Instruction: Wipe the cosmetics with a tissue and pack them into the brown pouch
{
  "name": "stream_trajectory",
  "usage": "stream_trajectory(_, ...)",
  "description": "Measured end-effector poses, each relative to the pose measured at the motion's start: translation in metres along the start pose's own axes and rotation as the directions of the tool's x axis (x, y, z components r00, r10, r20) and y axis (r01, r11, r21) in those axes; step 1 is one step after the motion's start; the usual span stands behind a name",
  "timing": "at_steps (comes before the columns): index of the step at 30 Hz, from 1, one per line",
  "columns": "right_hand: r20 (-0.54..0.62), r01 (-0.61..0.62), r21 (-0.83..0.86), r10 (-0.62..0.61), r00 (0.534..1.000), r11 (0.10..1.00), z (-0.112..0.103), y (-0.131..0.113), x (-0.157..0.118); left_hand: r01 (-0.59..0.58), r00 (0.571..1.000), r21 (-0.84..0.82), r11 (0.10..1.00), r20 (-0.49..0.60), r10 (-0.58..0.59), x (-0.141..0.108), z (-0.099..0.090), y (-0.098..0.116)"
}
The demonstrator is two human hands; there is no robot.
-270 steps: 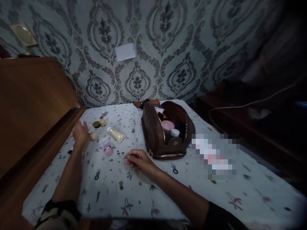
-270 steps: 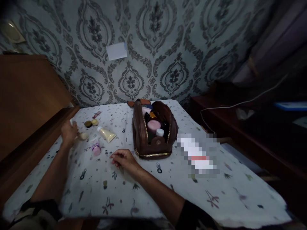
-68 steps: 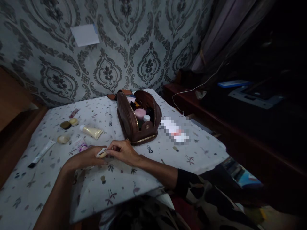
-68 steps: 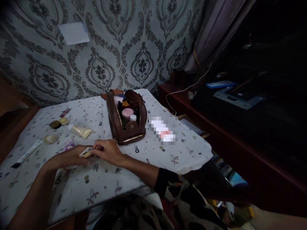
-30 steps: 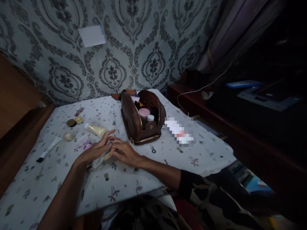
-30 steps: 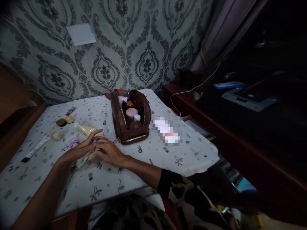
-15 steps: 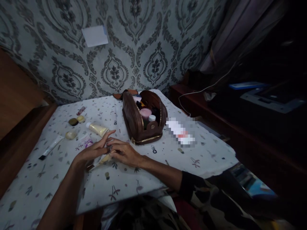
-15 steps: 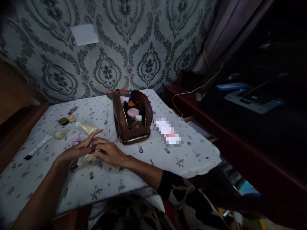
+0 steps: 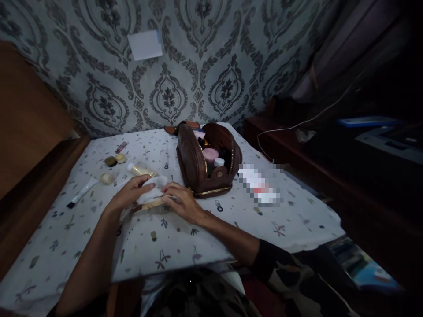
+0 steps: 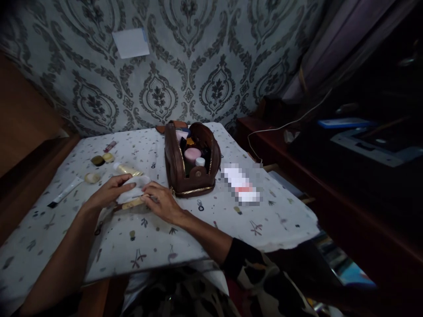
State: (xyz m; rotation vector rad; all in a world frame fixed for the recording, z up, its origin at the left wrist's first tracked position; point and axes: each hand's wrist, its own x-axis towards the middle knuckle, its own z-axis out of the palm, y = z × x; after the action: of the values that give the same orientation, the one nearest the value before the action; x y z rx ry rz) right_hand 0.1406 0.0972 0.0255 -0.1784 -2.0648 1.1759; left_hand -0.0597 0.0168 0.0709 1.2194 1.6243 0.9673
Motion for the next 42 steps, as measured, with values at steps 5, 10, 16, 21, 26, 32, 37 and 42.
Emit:
stream_trajectory(5, -0.035, -0.056, -0.019, 0.055, 0.998, 0.998, 0.002, 0.002, 0.001, -0.068, 0.990, -0.012, 0.998, -0.127, 0.066, 0.003, 0.004, 0.002)
stream_trajectory(10, -0.066, -0.103, -0.019, 0.101, 0.993, 0.995, 0.004, 0.011, 0.001, -0.287, 0.958, 0.151, 0.946, 0.034, 0.285, 0.000, 0.016, 0.014)
stream_trajectory(16, -0.155, -0.230, 0.061, 0.237, 0.959, 0.971, 0.006, 0.015, 0.002, -0.410, 0.900, 0.203, 0.889, 0.251, 0.357, -0.005, 0.021, 0.022)
stream_trajectory(21, -0.146, -0.284, 0.199, 0.315, 0.938, 0.938, 0.008, 0.015, 0.002, -0.249, 0.955, 0.261, 0.933, 0.228, 0.191, -0.003, 0.021, 0.011)
stream_trajectory(26, -0.062, -0.366, 0.323, 0.406, 0.912, 0.873, 0.012, 0.013, 0.001, -0.216, 0.969, 0.288, 0.933, 0.180, 0.169, -0.002, 0.016, 0.004)
stream_trajectory(32, -0.049, -0.359, 0.282, 0.387, 0.921, 0.890, 0.012, 0.008, 0.000, -0.244, 0.956, 0.270, 0.931, 0.226, 0.184, -0.005, 0.000, 0.011)
stream_trajectory(37, -0.085, -0.342, 0.296, 0.381, 0.921, 0.892, 0.009, 0.006, 0.001, -0.164, 0.972, 0.270, 0.949, 0.208, 0.108, -0.009, -0.019, 0.006)
stream_trajectory(42, -0.119, -0.339, 0.367, 0.405, 0.906, 0.866, 0.009, 0.008, 0.003, -0.100, 0.994, 0.193, 0.976, -0.016, 0.105, -0.012, -0.034, 0.000)
